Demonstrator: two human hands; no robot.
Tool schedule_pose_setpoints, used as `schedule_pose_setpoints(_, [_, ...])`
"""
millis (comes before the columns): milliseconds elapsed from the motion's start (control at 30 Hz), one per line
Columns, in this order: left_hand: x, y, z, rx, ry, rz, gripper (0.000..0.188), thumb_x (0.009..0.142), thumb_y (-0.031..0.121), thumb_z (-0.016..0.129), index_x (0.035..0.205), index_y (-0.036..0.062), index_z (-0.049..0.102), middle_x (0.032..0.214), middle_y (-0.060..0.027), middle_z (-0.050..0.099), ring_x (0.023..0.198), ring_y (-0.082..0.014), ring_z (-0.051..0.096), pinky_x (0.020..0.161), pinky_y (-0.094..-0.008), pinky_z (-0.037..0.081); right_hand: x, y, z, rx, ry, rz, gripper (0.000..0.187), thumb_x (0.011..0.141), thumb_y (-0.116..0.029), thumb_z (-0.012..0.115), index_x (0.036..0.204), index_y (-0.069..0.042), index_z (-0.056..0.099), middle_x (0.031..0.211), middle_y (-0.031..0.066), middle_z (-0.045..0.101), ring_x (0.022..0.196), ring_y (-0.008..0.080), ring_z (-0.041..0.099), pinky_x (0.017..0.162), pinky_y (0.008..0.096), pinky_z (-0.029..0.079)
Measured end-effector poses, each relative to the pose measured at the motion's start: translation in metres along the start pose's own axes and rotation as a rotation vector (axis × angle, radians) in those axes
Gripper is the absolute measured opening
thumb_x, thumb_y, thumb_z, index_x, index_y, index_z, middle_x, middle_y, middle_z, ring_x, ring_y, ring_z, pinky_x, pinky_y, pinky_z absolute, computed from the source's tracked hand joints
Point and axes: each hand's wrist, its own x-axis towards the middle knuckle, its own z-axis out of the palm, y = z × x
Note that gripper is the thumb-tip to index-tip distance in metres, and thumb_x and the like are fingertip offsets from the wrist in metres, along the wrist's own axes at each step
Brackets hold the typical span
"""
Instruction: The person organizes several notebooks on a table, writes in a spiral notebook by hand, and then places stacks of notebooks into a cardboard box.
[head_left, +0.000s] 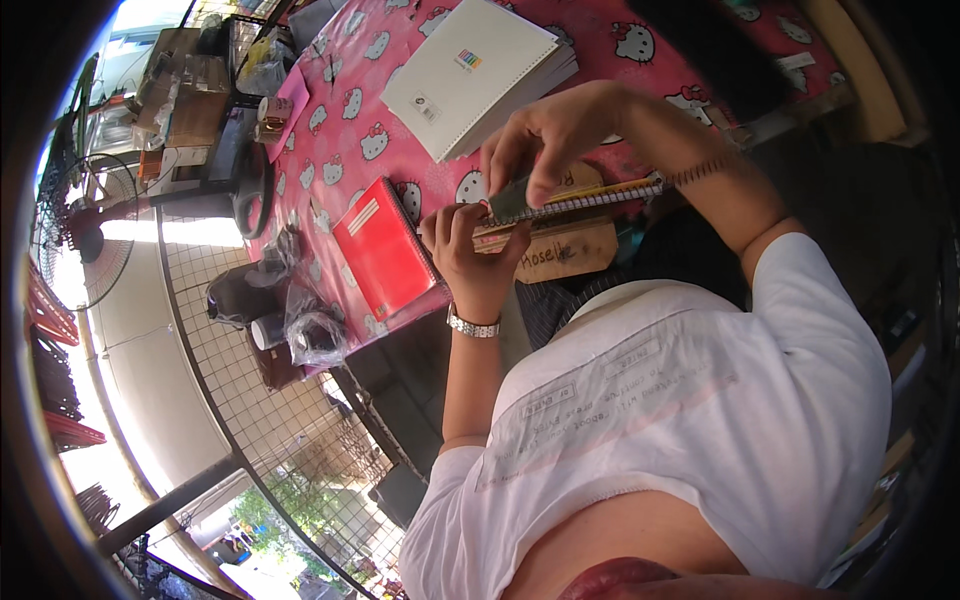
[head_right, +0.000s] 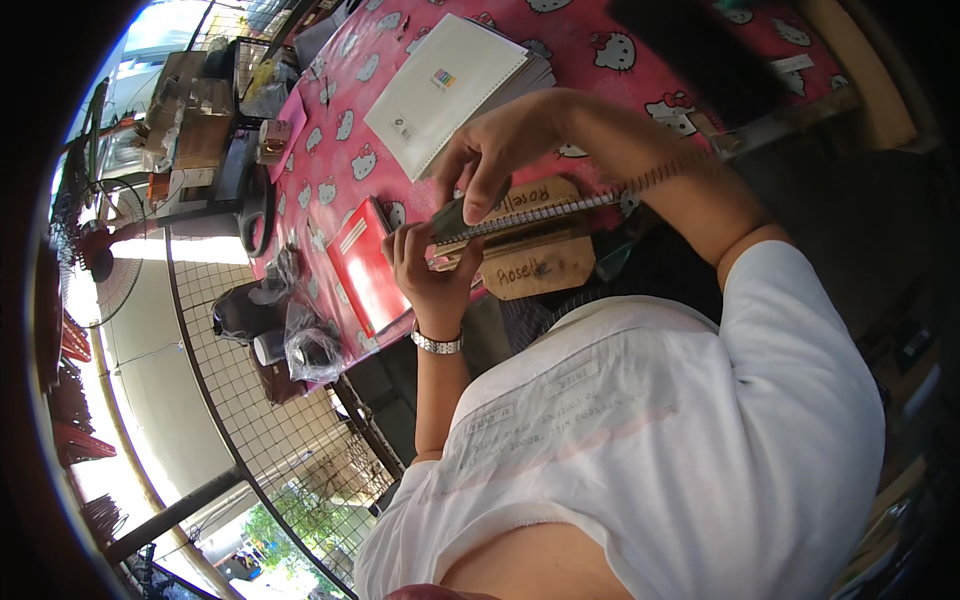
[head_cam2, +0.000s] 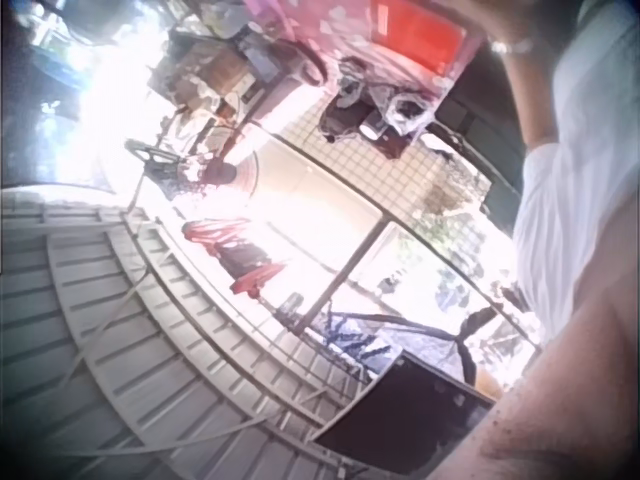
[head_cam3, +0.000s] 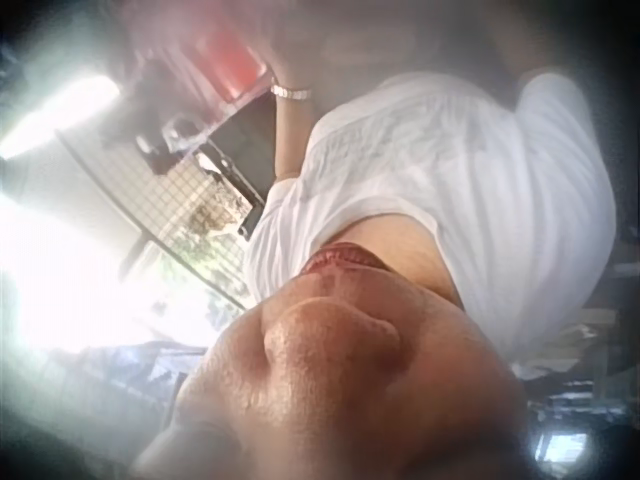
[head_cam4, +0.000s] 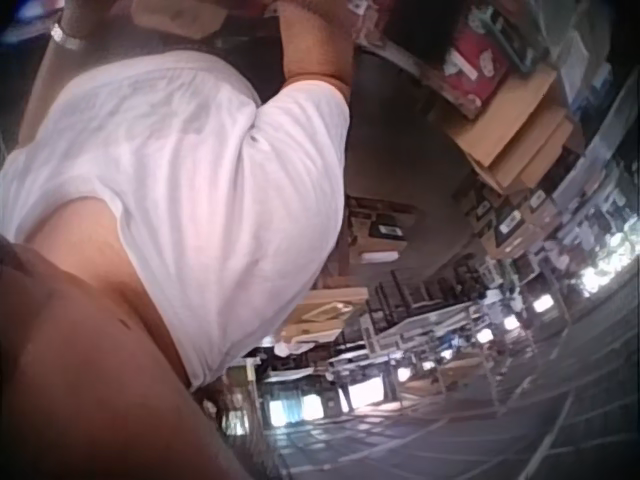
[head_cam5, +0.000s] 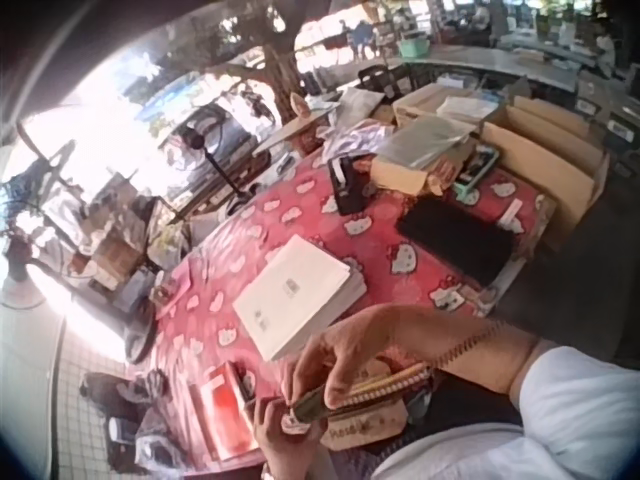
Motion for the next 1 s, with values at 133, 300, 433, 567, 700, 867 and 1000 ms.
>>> schedule_pose_setpoints(133, [-0.001,0.002,0.000,-0.006,-0.013,-0.021,0.042,0.060,0.022,0.083,0.091,0.0075,0.059,0.087,-0.0085,0.059,0.088,-0.0307,0.052,0.082,-0.0432,0.041,0.008,-0.002,-0.004,-0.159,0.115,0.081,0.043,0.072,-0.022,0.079,0.109,-0.001,0.069,0.120,0.0075,0.057,0.111,0.0189,0.054,0.096,0.0313,0.042])
schedule_pose_setpoints(300, [-0.010,-0.001,-0.008,-0.054,-0.040,-0.118,0.040,0.064,0.015,0.080,0.095,0.0055,0.057,0.091,-0.0111,0.059,0.091,-0.0335,0.053,0.083,-0.0444,0.042,0.018,0.001,-0.006,-0.186,0.052,0.108,0.049,0.071,-0.025,0.081,0.112,-0.001,0.068,0.122,0.0075,0.056,0.113,0.0190,0.053,0.098,0.0316,0.041])
schedule_pose_setpoints(433, [-0.005,-0.011,-0.019,-0.086,-0.108,-0.153,0.035,0.067,0.007,0.076,0.097,0.0061,0.058,0.105,-0.0141,0.057,0.099,-0.0342,0.053,0.086,-0.0449,0.043,0.026,0.000,-0.011,-0.238,0.011,0.108,0.052,0.071,-0.028,0.082,0.113,-0.001,0.068,0.123,0.0078,0.056,0.115,0.0196,0.053,0.098,0.0314,0.041])
schedule_pose_setpoints(567, [-0.001,-0.023,-0.030,-0.065,-0.147,-0.157,0.033,0.066,0.004,0.077,0.096,0.0075,0.063,0.111,-0.0131,0.056,0.104,-0.0332,0.052,0.088,-0.0435,0.043,0.036,0.004,-0.013,-0.149,-0.008,0.139,0.050,0.073,-0.023,0.081,0.115,-0.001,0.067,0.128,0.0081,0.055,0.116,0.0205,0.053,0.099,0.0318,0.041])
schedule_pose_setpoints(700, [0.000,-0.032,-0.031,-0.248,-0.241,-0.266,0.028,0.068,0.000,0.076,0.093,0.0055,0.065,0.101,-0.0096,0.057,0.090,-0.0229,0.058,0.071,-0.0321,0.049,0.037,0.008,-0.012,0.013,-0.041,0.004,0.049,0.072,-0.021,0.081,0.115,-0.001,0.067,0.130,0.0106,0.055,0.118,0.0212,0.053,0.101,0.0327,0.040])
schedule_pose_setpoints(867, [0.000,-0.042,-0.025,-0.467,-0.228,-0.277,0.028,0.069,-0.006,0.075,0.093,0.0030,0.064,0.094,-0.0067,0.058,0.079,-0.0141,0.060,0.060,-0.0241,0.049,0.033,-0.001,-0.009,-0.654,0.147,0.241,0.049,0.071,-0.023,0.081,0.114,-0.002,0.068,0.134,0.0118,0.052,0.122,0.0228,0.050,0.101,0.0333,0.040])
schedule_pose_setpoints(1000, [0.003,-0.043,-0.019,-0.603,-0.226,-0.321,0.028,0.069,-0.012,0.072,0.093,0.0000,0.062,0.093,-0.0057,0.058,0.081,-0.0125,0.059,0.062,-0.0240,0.050,0.022,-0.001,-0.002,-0.033,-0.013,0.007,0.048,0.072,-0.029,0.080,0.113,-0.005,0.069,0.133,0.0100,0.052,0.120,0.0207,0.051,0.100,0.0337,0.040])
